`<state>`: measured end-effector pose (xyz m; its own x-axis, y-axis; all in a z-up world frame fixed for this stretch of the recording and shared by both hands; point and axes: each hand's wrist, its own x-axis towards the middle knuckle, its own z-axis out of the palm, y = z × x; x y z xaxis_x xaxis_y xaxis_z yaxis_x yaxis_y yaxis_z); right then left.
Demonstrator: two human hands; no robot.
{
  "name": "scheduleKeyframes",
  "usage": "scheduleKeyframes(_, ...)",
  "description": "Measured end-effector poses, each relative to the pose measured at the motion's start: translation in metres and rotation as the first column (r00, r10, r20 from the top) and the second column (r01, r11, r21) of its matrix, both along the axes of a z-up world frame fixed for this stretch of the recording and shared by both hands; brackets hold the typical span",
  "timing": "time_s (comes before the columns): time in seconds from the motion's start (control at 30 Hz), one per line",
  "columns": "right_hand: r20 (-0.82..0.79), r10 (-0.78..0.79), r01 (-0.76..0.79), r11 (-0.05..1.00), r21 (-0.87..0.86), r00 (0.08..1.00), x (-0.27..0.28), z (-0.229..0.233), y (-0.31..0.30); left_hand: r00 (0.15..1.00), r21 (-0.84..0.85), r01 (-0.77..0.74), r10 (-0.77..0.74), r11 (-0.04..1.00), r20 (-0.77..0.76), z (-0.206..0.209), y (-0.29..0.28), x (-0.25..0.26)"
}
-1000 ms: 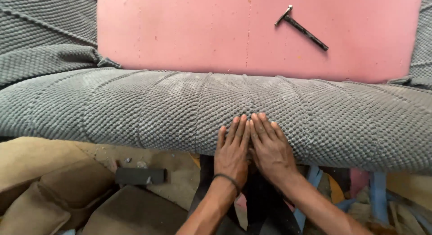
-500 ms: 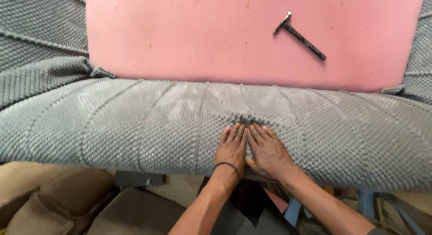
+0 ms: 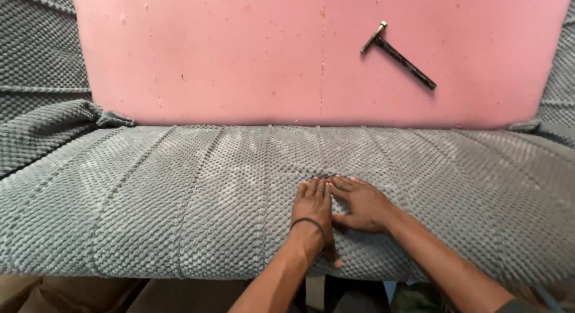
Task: Smoothing and tucking textured fabric over foam into the crevices of a furniture frame.
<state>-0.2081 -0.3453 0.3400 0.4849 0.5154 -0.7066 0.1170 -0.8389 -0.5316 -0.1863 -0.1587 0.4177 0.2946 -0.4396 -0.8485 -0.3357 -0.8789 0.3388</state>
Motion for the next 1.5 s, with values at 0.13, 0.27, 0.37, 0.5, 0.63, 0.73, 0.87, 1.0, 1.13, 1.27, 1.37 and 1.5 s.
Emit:
scheduleKeyframes(0.13, -0.301, -0.403, 0.443, 0.893, 0.078, 0.864, 0.028, -0.032, -0.014, 0.999, 0.015, -0.026, 0.026, 1.000, -0.037, -0.006, -0.001, -0.007)
scheduleKeyframes(0.27, -0.043, -0.476, 0.445, 0.848, -0.286, 0.879, 0.066, -0.092, 0.009, 0.989, -0.073, -0.075, 0.084, 0.995, 0.125, 0.009, 0.002, -0.001)
scheduleKeyframes(0.37, -0.222, -0.243, 0.083, 0.829, -0.553, 0.944, 0.082, -0.134, 0.029, 0.978, -0.111, -0.036, 0.058, 0.993, 0.202, -0.031, 0.001, -0.037)
scheduleKeyframes(0.5, -0.438, 0.106, -0.294, 0.874, -0.387, 0.892, 0.137, -0.156, 0.056, 0.993, -0.049, 0.003, 0.003, 0.999, 0.116, -0.113, -0.010, -0.056)
scheduleKeyframes(0.63, -0.426, 0.137, -0.316, 0.867, -0.385, 0.894, 0.118, -0.170, 0.048, 0.985, 0.046, 0.124, -0.117, 0.991, -0.130, -0.084, -0.015, -0.036)
scheduleKeyframes(0.73, -0.205, -0.153, 0.050, 0.898, -0.438, 0.967, 0.122, -0.148, 0.044, 0.997, 0.048, 0.067, -0.069, 0.997, 0.033, -0.095, -0.013, -0.049)
scheduleKeyframes(0.87, 0.149, -0.426, 0.451, 0.848, -0.277, 0.893, 0.115, -0.192, 0.033, 0.967, -0.089, -0.248, 0.251, 0.965, 0.029, -0.111, -0.015, -0.021)
scheduleKeyframes(1.0, 0.065, -0.369, 0.374, 0.897, -0.235, 0.927, 0.108, -0.208, 0.014, 0.905, 0.145, -0.363, 0.386, 0.920, -0.178, -0.137, -0.047, 0.038)
scheduleKeyframes(1.13, -0.264, -0.277, 0.269, 0.961, -0.066, 0.924, 0.148, -0.250, -0.004, 0.899, 0.245, -0.400, 0.430, 0.883, -0.082, -0.195, -0.070, 0.042)
scheduleKeyframes(1.27, -0.383, -0.025, -0.136, 0.912, -0.387, 0.923, 0.171, -0.297, 0.006, 0.917, 0.285, -0.382, 0.400, 0.879, -0.005, -0.228, -0.082, 0.033)
scheduleKeyframes(1.37, -0.447, -0.040, -0.158, 0.904, -0.397, 0.894, 0.177, -0.301, 0.024, 0.899, 0.243, -0.426, 0.437, 0.871, 0.008, -0.229, -0.082, 0.034)
scheduleKeyframes(1.5, -0.402, -0.080, -0.104, 0.902, -0.418, 0.912, 0.178, -0.296, 0.046, 0.890, 0.154, -0.452, 0.435, 0.878, 0.134, -0.247, -0.082, 0.003)
